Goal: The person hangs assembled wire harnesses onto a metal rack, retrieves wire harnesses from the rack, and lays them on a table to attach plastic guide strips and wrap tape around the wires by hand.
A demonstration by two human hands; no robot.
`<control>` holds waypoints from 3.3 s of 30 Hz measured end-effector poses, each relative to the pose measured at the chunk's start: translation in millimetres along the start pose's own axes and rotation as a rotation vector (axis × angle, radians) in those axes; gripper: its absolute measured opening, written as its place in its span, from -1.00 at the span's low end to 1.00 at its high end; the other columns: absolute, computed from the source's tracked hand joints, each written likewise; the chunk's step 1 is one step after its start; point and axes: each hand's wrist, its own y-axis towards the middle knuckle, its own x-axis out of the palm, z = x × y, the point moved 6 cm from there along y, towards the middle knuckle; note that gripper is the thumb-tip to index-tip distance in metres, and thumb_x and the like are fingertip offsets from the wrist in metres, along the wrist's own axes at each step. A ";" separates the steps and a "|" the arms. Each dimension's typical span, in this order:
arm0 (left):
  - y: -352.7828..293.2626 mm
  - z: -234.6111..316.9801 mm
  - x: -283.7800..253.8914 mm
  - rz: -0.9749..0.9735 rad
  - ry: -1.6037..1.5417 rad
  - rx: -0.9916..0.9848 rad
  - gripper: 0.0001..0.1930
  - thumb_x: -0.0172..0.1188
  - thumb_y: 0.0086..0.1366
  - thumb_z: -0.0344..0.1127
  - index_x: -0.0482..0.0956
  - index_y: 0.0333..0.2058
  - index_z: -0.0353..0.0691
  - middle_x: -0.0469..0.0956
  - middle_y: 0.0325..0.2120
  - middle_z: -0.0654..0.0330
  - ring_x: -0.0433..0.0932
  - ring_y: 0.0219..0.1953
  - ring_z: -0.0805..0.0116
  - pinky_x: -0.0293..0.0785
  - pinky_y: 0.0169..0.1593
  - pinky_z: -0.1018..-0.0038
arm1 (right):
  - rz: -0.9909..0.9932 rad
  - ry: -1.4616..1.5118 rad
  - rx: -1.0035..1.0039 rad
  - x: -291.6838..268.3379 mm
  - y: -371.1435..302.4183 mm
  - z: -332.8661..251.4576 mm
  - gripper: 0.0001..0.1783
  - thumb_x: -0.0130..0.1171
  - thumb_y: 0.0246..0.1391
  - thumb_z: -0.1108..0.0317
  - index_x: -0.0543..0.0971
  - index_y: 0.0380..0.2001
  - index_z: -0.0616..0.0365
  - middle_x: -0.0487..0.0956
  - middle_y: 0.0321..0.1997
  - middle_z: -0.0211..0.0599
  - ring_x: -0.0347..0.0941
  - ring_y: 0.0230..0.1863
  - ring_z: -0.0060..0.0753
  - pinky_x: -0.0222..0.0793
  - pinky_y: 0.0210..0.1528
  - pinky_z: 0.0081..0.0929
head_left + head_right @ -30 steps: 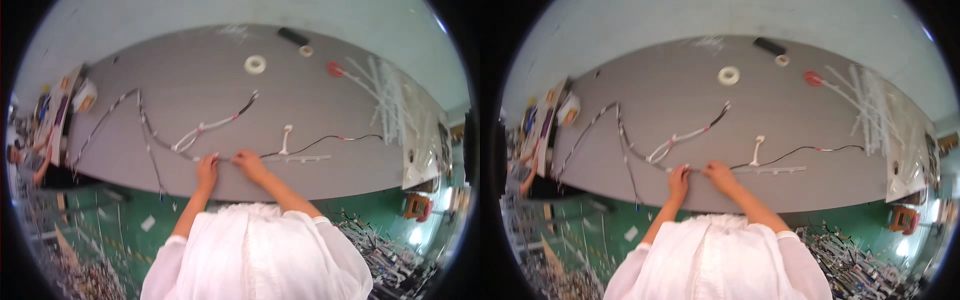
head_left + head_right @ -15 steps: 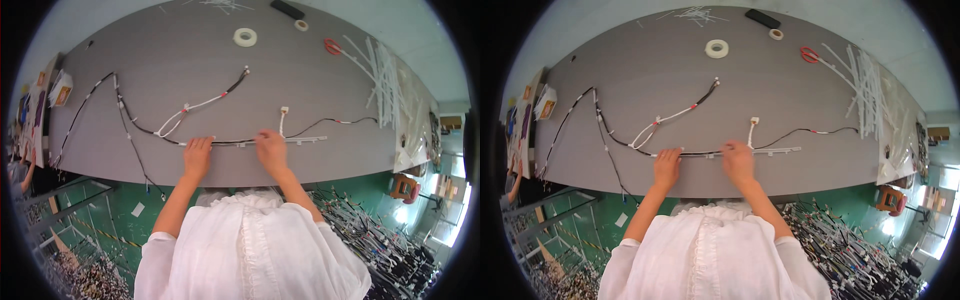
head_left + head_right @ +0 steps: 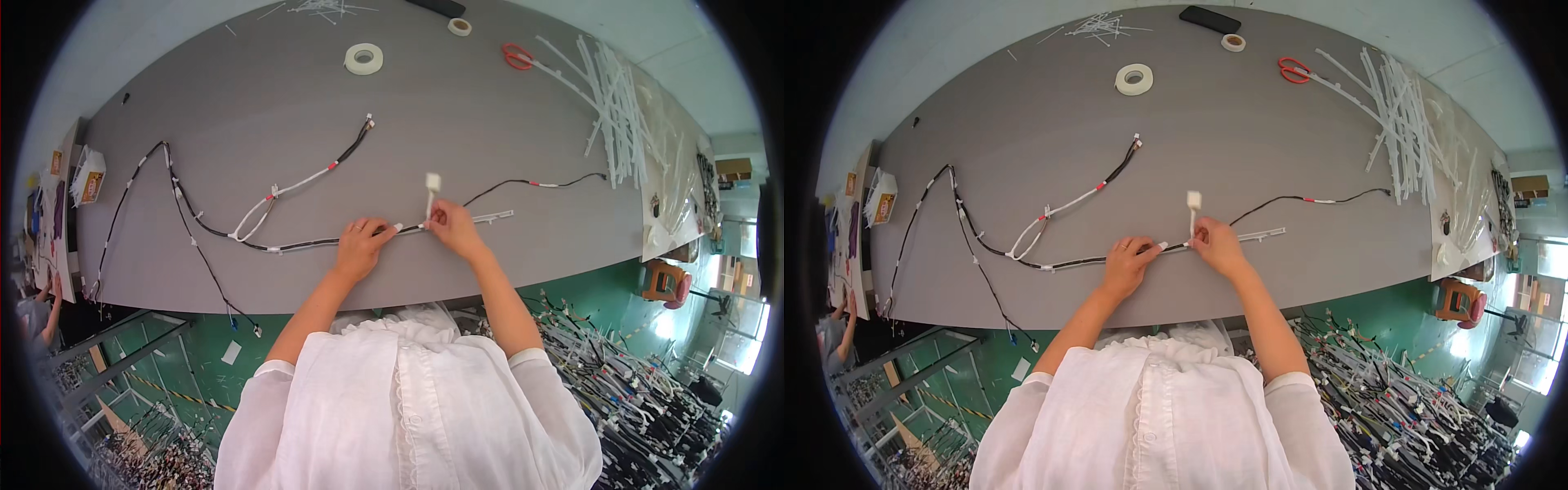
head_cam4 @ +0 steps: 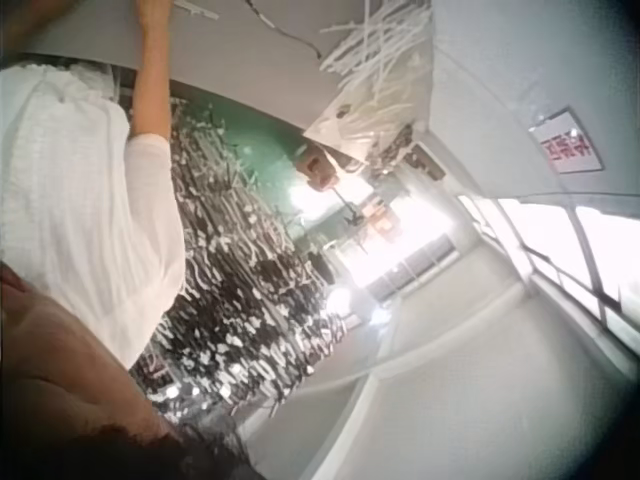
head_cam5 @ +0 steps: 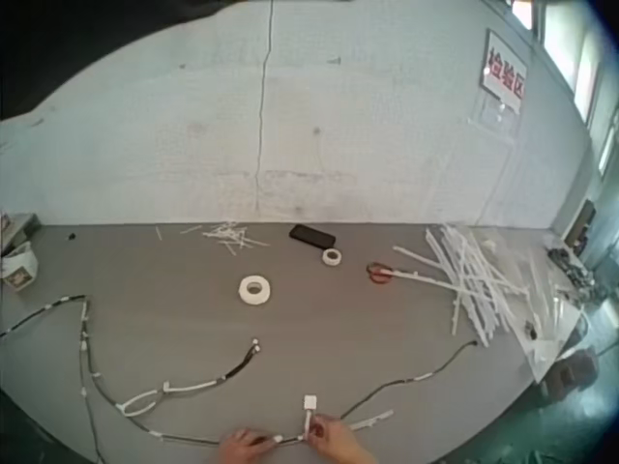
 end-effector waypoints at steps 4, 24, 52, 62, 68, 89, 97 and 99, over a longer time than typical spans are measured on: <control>3.9 6.8 -2.7 -0.049 0.059 0.045 -0.56 0.06 -0.04 -0.52 0.56 -0.15 0.05 0.46 -0.23 0.39 0.40 -0.18 0.33 0.28 -0.16 0.33 | 0.242 -0.264 -0.283 2.0 -26.0 -10.7 -0.84 0.27 -0.21 0.43 0.49 -0.50 0.13 0.52 -0.49 -0.29 0.44 -0.50 -0.25 0.33 -0.46 -0.39; 22.9 10.2 17.2 -0.140 -0.032 0.164 -0.63 0.08 -0.05 -0.45 0.55 -0.19 -0.03 0.43 -0.28 0.32 0.41 -0.19 0.30 0.43 -0.16 0.37 | 0.019 0.725 0.503 20.2 -35.2 6.6 -0.76 0.18 0.04 0.31 0.53 -0.40 0.33 0.58 -0.47 -0.16 0.54 -0.48 -0.42 0.49 -0.44 -0.59; 25.1 6.5 18.9 -0.091 -0.102 0.278 -0.68 0.07 -0.03 -0.43 0.50 -0.21 -0.19 0.40 -0.36 0.26 0.43 -0.20 0.29 0.48 -0.23 0.41 | 0.300 1.123 0.687 77.7 -42.2 17.8 -0.77 0.01 0.17 0.23 0.39 -0.46 0.16 0.24 -0.78 -0.59 0.11 -0.78 -0.68 0.06 -0.75 -0.71; 22.8 2.7 18.9 -0.065 -0.163 0.233 -0.55 0.12 -0.16 -0.56 0.51 -0.17 -0.18 0.42 -0.33 0.25 0.42 -0.19 0.24 0.46 -0.23 0.38 | 0.095 1.573 0.751 79.9 -38.0 21.2 -0.74 -0.02 0.19 0.21 0.37 -0.50 0.13 0.15 -0.83 -0.67 -0.02 -0.84 -0.74 -0.09 -0.78 -0.72; 23.4 4.3 19.3 -0.102 -0.138 0.260 -0.64 0.08 -0.06 -0.46 0.50 -0.19 -0.17 0.41 -0.31 0.27 0.44 -0.18 0.28 0.49 -0.24 0.41 | 0.166 1.591 0.763 91.8 -41.0 22.7 -0.74 -0.01 0.18 0.20 0.37 -0.51 0.12 0.12 -0.84 -0.70 -0.04 -0.84 -0.76 -0.10 -0.78 -0.74; 25.2 8.9 20.6 -0.142 -0.112 0.256 -0.70 0.09 -0.06 -0.46 0.55 -0.27 -0.11 0.38 -0.37 0.24 0.42 -0.22 0.24 0.46 -0.28 0.37 | 0.322 1.116 0.879 77.2 -46.8 12.6 -0.68 -0.02 0.18 0.18 0.36 -0.59 0.09 0.18 -0.84 -0.67 -0.03 -0.85 -0.71 -0.10 -0.79 -0.68; 23.9 4.1 25.5 -0.143 -0.138 0.254 -0.68 0.07 -0.04 -0.46 0.53 -0.24 -0.10 0.38 -0.37 0.23 0.42 -0.25 0.23 0.45 -0.28 0.34 | 0.348 1.115 0.752 86.6 -44.9 19.2 -0.69 0.01 0.14 0.14 0.44 -0.54 0.12 0.27 -0.83 -0.59 0.11 -0.84 -0.58 0.02 -0.78 -0.61; 24.4 4.2 25.5 -0.145 -0.129 0.243 -0.65 0.07 -0.04 -0.48 0.51 -0.19 -0.11 0.38 -0.38 0.22 0.42 -0.25 0.21 0.45 -0.27 0.34 | 0.401 0.851 0.682 81.7 -45.5 17.4 -0.70 0.07 0.10 0.13 0.50 -0.50 0.15 0.37 -0.81 -0.51 0.23 -0.83 -0.48 0.15 -0.75 -0.51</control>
